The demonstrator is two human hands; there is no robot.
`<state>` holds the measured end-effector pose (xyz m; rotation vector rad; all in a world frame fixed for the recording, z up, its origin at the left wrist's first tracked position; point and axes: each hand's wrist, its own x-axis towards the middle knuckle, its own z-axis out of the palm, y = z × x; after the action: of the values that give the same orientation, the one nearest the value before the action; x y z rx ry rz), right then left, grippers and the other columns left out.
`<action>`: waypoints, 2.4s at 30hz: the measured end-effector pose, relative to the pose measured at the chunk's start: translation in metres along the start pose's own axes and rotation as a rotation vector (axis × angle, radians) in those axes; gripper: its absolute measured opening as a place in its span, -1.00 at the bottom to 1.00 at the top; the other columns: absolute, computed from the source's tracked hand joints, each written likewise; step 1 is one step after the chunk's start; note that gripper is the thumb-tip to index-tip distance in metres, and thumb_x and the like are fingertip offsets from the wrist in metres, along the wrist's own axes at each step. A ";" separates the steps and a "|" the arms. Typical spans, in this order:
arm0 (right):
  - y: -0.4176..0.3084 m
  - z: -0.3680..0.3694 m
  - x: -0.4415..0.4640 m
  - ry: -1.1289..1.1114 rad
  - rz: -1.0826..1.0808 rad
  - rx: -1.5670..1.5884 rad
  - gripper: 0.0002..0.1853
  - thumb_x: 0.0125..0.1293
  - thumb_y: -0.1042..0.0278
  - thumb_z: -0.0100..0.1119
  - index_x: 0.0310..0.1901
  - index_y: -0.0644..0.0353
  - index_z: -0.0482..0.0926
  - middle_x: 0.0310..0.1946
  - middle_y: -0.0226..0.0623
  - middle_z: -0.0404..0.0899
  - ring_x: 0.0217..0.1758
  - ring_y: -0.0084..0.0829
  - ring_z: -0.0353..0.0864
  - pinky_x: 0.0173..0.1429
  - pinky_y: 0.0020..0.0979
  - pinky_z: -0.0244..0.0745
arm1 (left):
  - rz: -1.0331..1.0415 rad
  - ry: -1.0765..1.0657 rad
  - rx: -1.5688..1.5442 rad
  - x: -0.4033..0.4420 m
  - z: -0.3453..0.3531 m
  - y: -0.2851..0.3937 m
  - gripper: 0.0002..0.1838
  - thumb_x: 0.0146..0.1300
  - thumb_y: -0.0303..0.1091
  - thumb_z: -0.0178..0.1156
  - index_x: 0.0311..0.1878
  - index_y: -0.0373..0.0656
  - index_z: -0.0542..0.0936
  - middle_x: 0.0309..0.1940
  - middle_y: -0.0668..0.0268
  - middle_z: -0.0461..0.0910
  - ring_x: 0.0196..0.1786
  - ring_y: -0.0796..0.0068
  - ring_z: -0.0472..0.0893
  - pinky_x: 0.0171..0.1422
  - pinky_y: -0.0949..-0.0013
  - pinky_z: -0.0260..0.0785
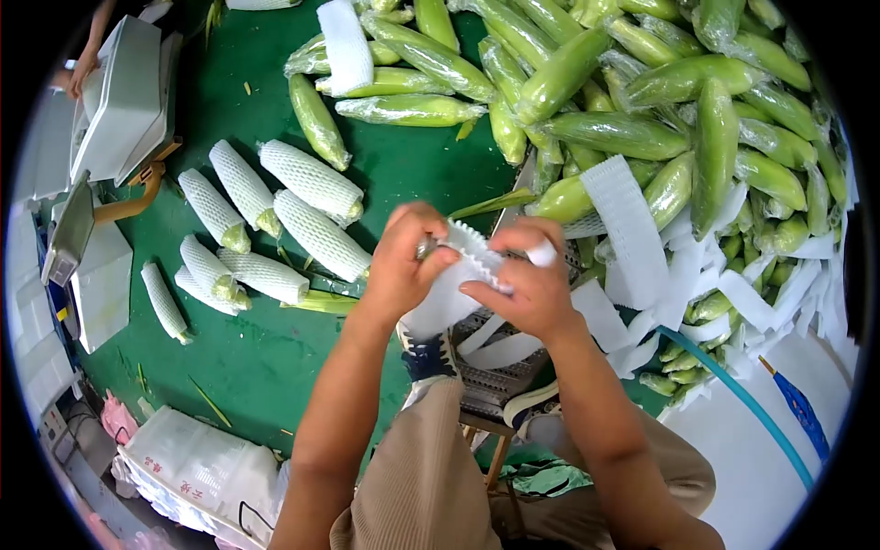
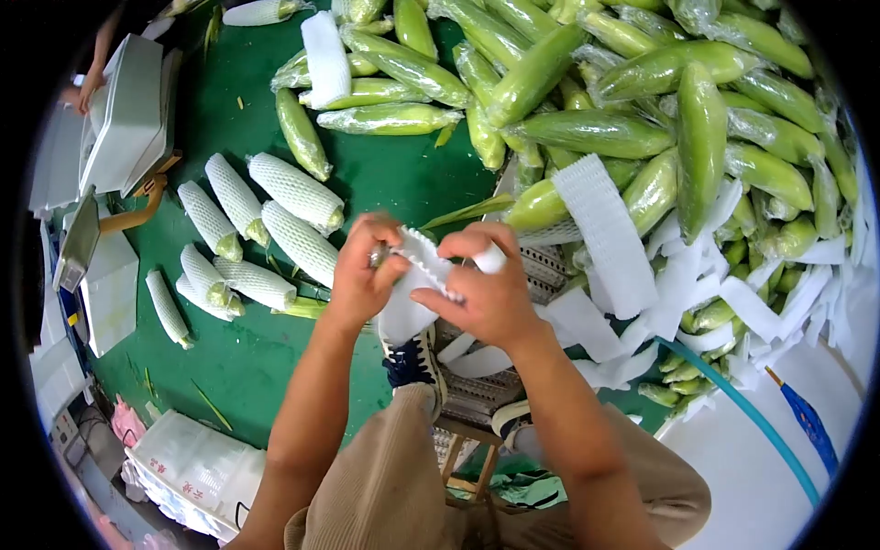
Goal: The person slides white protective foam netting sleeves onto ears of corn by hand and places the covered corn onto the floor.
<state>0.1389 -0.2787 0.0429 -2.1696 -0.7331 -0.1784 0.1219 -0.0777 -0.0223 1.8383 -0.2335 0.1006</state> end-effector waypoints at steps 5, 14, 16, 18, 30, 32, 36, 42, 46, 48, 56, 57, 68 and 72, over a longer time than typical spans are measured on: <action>-0.019 -0.016 0.001 0.161 0.283 0.634 -0.58 0.00 0.49 0.47 -0.62 0.09 0.29 -0.46 -0.34 0.50 -0.38 -0.38 0.49 -0.29 -0.39 0.38 | 0.113 -0.168 0.628 0.020 -0.010 0.037 -0.69 0.21 -0.43 0.19 0.04 -0.05 0.60 0.02 0.30 0.61 -0.16 0.18 0.61 0.00 0.20 0.46; -0.011 0.011 0.013 0.466 1.133 1.587 -0.85 0.47 0.27 0.20 -0.09 0.12 0.51 -0.23 -0.40 0.64 -0.23 -0.54 0.63 -0.10 -0.48 0.54 | -0.444 0.020 -0.608 -0.032 0.032 0.028 -0.64 0.31 -0.40 0.24 0.16 -0.26 0.59 0.28 0.16 0.50 0.34 0.23 0.47 0.42 0.19 0.29; -0.001 0.025 0.005 0.484 1.136 1.531 -0.87 0.48 0.30 0.18 -0.08 0.13 0.50 -0.22 -0.40 0.60 -0.18 -0.54 0.61 -0.05 -0.44 0.56 | -0.529 0.086 -0.636 -0.037 0.040 0.036 -0.52 0.42 -0.31 0.15 0.34 -0.29 0.43 0.26 0.18 0.51 0.35 0.29 0.44 0.44 0.19 0.27; 0.003 0.036 0.001 0.484 1.096 1.512 -0.89 0.47 0.33 0.15 -0.06 0.09 0.48 -0.22 -0.42 0.53 -0.14 -0.51 0.58 0.01 -0.38 0.56 | -0.704 0.197 -0.699 -0.027 0.049 0.045 -0.56 0.51 -0.25 0.06 0.34 -0.26 0.42 0.25 0.21 0.53 0.32 0.29 0.47 0.43 0.16 0.28; 0.022 0.068 -0.018 0.546 1.093 1.079 -0.88 0.43 0.46 0.07 -0.05 0.17 0.45 -0.22 -0.39 0.52 -0.12 -0.47 0.55 0.03 -0.41 0.51 | -0.772 0.645 -0.884 -0.018 0.082 0.011 -0.69 0.61 -0.12 -0.07 -0.07 -0.19 0.48 -0.21 0.39 0.59 -0.17 0.64 0.53 -0.04 0.47 0.42; 0.026 0.064 -0.025 0.447 1.081 0.973 -0.91 0.45 0.43 0.06 -0.07 0.15 0.44 -0.20 -0.37 0.53 -0.09 -0.45 0.55 0.04 -0.40 0.51 | -0.804 0.628 -0.928 -0.019 0.082 0.011 -0.69 0.58 -0.08 -0.03 -0.02 -0.14 0.48 -0.19 0.41 0.61 -0.13 0.61 0.59 -0.05 0.48 0.45; 0.054 0.095 -0.056 0.573 1.156 1.236 -0.94 0.45 0.40 0.10 -0.11 0.13 0.48 -0.13 -0.39 0.56 -0.06 -0.57 0.51 0.06 -0.48 0.46 | -0.821 0.654 -0.813 -0.038 0.104 -0.024 -0.71 0.58 -0.07 -0.03 -0.05 -0.12 0.44 -0.25 0.39 0.56 -0.18 0.54 0.56 -0.07 0.40 0.44; 0.088 0.141 -0.099 0.363 1.104 0.836 -0.74 0.56 0.07 0.04 -0.08 0.10 0.47 -0.23 -0.49 0.45 -0.12 -0.61 0.40 0.03 -0.51 0.36 | -0.714 0.396 -0.053 -0.085 0.128 -0.149 -0.69 0.47 -0.15 0.08 -0.19 -0.26 0.39 -0.20 -0.01 0.46 -0.12 -0.04 0.45 0.04 0.05 0.35; 0.059 0.118 -0.060 0.270 1.330 1.330 -0.76 0.60 0.04 -0.11 0.05 -0.01 0.35 -0.01 -0.38 0.54 0.15 -0.37 0.59 0.15 -0.21 0.56 | -0.290 0.248 0.444 -0.059 0.073 -0.082 -0.67 0.41 -0.30 0.11 0.13 -0.29 0.46 0.04 -0.09 0.46 0.08 -0.14 0.42 0.28 0.08 0.28; 0.030 0.127 -0.032 0.110 1.315 1.212 -0.76 0.59 0.08 -0.07 0.10 0.01 0.35 -0.02 -0.38 0.53 0.14 -0.36 0.57 0.11 -0.21 0.58 | -0.594 0.450 0.296 -0.079 0.077 -0.095 -0.61 0.46 -0.22 0.03 0.21 -0.27 0.43 0.11 -0.04 0.48 0.15 0.01 0.45 0.25 0.11 0.32; 0.015 0.120 -0.039 -0.150 0.833 0.554 -0.78 0.43 0.36 0.19 0.03 0.22 0.62 -0.06 -0.15 0.67 0.00 -0.33 0.69 0.11 -0.41 0.52 | -0.712 0.428 0.022 -0.096 0.049 -0.095 -0.87 0.33 -0.49 0.20 -0.09 -0.25 0.53 -0.08 0.23 0.56 -0.13 0.38 0.59 -0.07 0.34 0.46; 0.034 0.114 -0.070 -0.072 0.739 0.350 -0.74 0.34 0.35 0.28 0.03 0.18 0.61 -0.08 -0.13 0.66 0.00 -0.23 0.66 0.10 -0.32 0.52 | -0.617 0.394 0.157 -0.082 0.045 -0.083 -0.85 0.30 -0.49 0.23 -0.09 -0.25 0.53 -0.14 0.18 0.54 -0.17 0.30 0.57 -0.07 0.28 0.45; 0.073 0.068 -0.136 -0.302 0.938 -0.244 -0.50 0.13 0.26 0.48 0.07 0.14 0.50 0.03 -0.07 0.56 0.06 0.09 0.52 0.11 -0.04 0.45 | -0.471 0.704 0.792 0.115 -0.069 -0.158 -0.14 0.21 -0.14 0.38 0.42 -0.42 0.20 0.27 -0.26 0.36 0.32 -0.17 0.37 0.42 0.01 0.25; 0.063 0.057 -0.149 -0.097 0.887 -0.259 -0.62 0.14 0.29 0.47 -0.07 0.16 0.53 -0.19 -0.07 0.61 -0.06 0.05 0.56 0.01 -0.06 0.46 | -0.928 0.179 0.676 0.148 -0.128 -0.153 0.35 0.02 0.03 0.53 0.55 -0.41 -0.23 0.17 -0.22 0.51 0.14 -0.17 0.59 0.24 0.16 0.48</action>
<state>0.0458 -0.3331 -0.0903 -2.5511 0.2637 0.3113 0.3057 0.0692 -0.1023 2.4041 0.8802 -0.3422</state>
